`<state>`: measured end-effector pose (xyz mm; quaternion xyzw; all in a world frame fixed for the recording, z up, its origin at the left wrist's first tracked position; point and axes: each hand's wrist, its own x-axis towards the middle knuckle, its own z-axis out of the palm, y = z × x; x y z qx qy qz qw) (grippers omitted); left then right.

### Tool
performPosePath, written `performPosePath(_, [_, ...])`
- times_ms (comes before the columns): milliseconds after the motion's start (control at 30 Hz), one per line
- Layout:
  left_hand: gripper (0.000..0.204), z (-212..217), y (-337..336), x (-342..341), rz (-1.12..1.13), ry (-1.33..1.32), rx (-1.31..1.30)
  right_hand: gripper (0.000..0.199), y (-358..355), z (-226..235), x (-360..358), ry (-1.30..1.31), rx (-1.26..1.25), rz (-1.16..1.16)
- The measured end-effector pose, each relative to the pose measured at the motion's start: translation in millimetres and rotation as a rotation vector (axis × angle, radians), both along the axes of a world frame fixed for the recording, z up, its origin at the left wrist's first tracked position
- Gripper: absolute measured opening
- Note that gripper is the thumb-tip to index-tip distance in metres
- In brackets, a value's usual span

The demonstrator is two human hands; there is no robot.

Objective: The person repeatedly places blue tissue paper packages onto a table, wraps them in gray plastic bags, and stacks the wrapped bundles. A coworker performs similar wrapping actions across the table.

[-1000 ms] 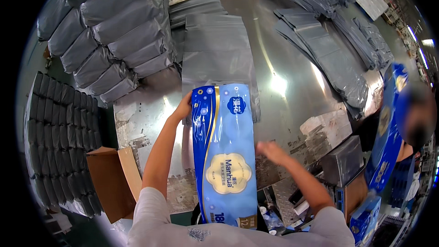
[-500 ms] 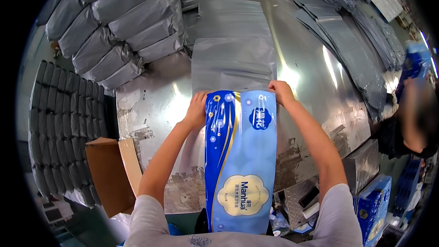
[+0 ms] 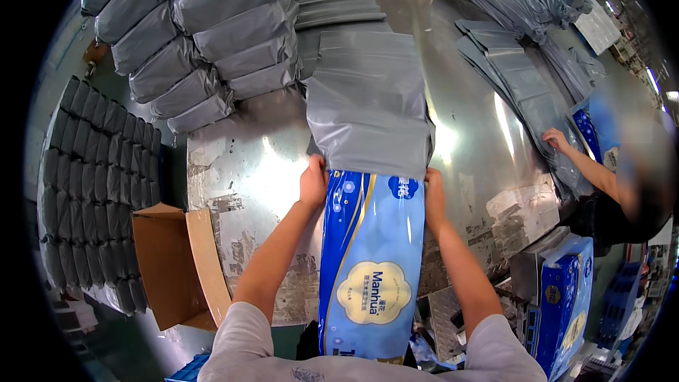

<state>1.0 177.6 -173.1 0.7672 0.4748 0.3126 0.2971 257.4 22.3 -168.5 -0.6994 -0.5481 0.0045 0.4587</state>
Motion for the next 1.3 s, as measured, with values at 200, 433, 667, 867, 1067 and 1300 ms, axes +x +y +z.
performPosePath(200, [0.023, 7, 24, 6, 0.012, 0.584, 0.028, 0.021, 23, 12, 10, -0.223, -0.688, -0.044])
performPosePath(433, [0.020, 38, -45, -40, -0.277, 0.793, -0.103, 0.022, -53, 12, -17, -0.335, -0.998, 0.170])
performPosePath(667, [0.019, 49, -253, -177, -0.853, 0.919, -0.144, 0.024, -278, 29, -128, -0.305, -1.275, 0.387])
performPosePath(867, [0.024, 17, -256, -162, -0.925, 1.015, -0.361, 0.028, -280, -37, -108, -0.034, -1.261, 0.448])
performPosePath(1067, [0.034, 72, -190, -126, -0.694, 0.842, -0.458, 0.030, -211, 33, -55, 0.166, -1.267, 0.330])
performPosePath(1300, [0.049, 85, -268, -197, -0.138, 0.661, -0.807, 0.049, -301, 43, -84, 0.487, -0.954, 0.017])
